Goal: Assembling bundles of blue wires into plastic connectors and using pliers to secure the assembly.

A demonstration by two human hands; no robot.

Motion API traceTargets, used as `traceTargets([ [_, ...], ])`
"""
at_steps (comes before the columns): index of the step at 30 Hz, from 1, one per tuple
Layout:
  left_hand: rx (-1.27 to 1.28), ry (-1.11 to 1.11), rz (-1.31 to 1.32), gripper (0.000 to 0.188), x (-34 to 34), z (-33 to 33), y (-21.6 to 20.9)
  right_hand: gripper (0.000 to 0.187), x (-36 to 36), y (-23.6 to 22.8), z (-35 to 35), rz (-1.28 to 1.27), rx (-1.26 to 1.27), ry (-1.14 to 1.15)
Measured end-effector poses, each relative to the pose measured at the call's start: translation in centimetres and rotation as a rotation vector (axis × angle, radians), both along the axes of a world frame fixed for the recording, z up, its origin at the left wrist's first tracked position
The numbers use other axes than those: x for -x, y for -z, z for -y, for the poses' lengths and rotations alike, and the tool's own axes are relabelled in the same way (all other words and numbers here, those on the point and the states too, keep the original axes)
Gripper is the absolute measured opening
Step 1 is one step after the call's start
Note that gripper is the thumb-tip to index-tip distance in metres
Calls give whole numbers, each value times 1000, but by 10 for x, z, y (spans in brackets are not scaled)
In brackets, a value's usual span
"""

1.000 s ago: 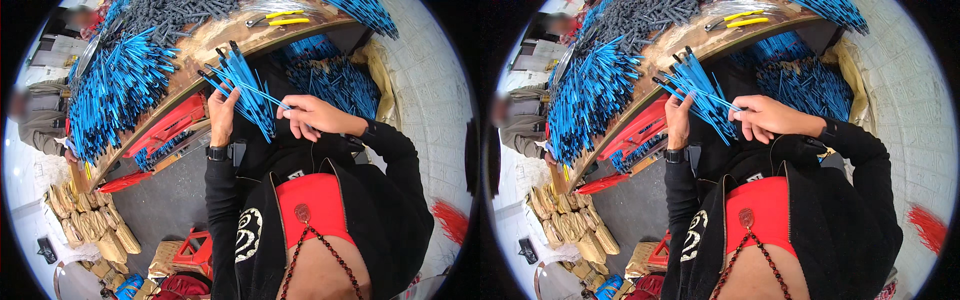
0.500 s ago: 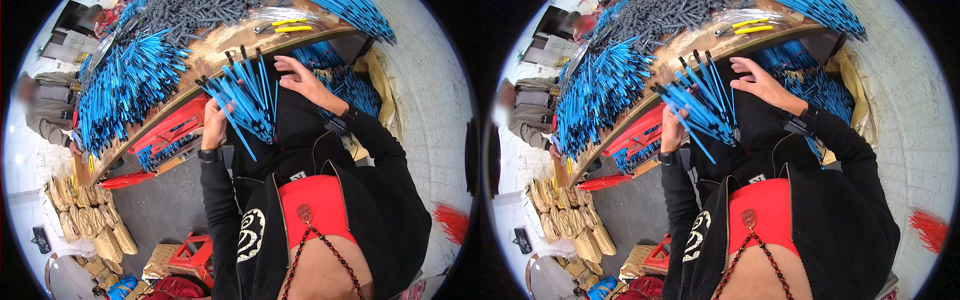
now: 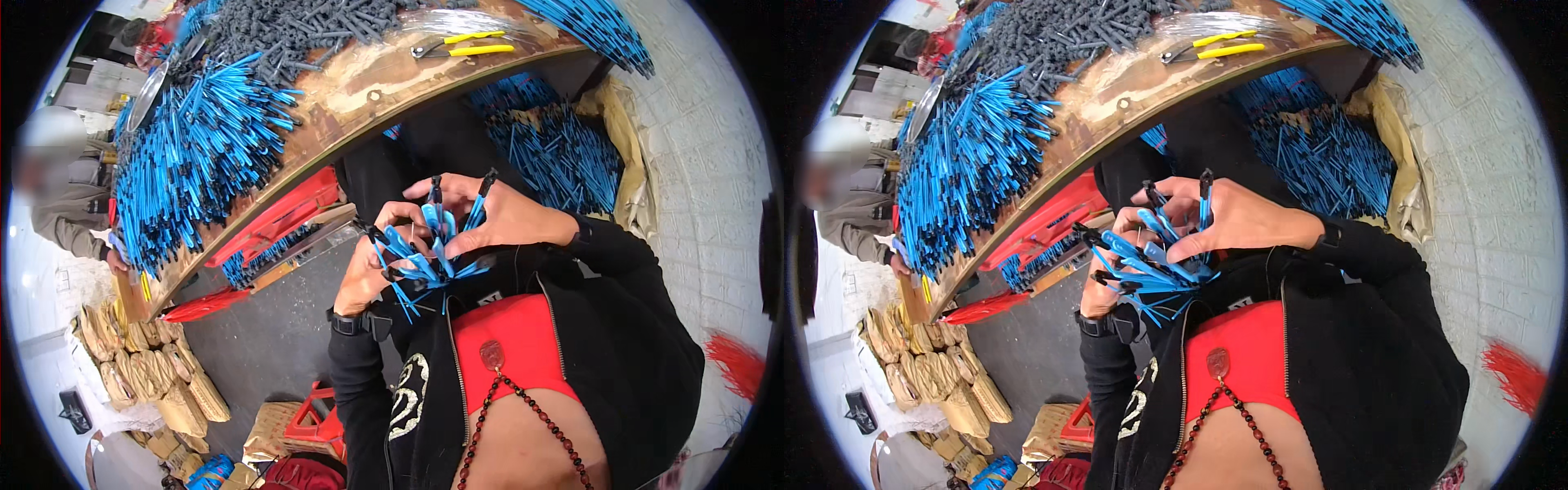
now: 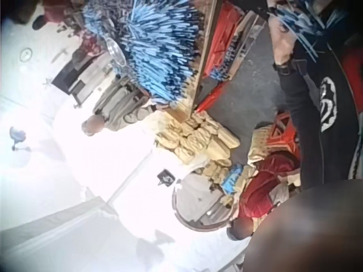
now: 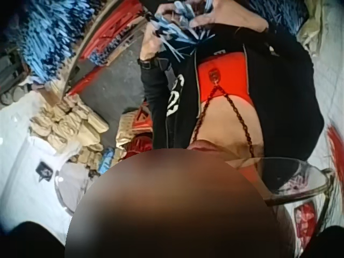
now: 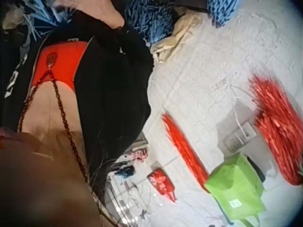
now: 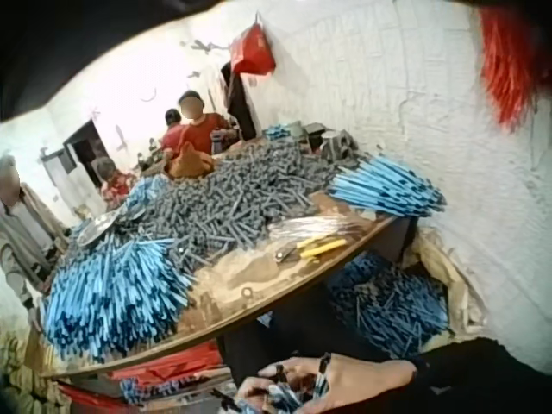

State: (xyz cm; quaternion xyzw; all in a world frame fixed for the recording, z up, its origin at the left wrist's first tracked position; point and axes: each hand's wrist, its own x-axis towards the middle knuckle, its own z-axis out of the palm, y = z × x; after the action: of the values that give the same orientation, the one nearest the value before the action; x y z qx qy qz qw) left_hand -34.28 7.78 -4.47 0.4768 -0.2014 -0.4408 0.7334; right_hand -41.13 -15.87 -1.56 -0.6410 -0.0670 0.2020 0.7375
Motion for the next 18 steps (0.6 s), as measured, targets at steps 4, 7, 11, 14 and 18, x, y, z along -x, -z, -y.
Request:
traceTargets([
  [4, -48, 46, 79, 39, -16, 8, -6, 46, -14, -3, 14, 395, 623, -20],
  [7, -9, 122, 179, 29, -26, 15, -6, 32, -29, 8, 17, 380, 213, -26],
  [11, -43, 136, 322, 18, -32, 17, -7, 22, -37, 25, 15, 165, -129, -46],
  [14, -65, 83, 91, 18, -33, 14, -7, 19, -33, 33, 12, 26, -239, -29],
  [18, -158, 189, 355, 20, -29, 9, -3, 14, -21, 38, 6, -53, -301, 4],
])
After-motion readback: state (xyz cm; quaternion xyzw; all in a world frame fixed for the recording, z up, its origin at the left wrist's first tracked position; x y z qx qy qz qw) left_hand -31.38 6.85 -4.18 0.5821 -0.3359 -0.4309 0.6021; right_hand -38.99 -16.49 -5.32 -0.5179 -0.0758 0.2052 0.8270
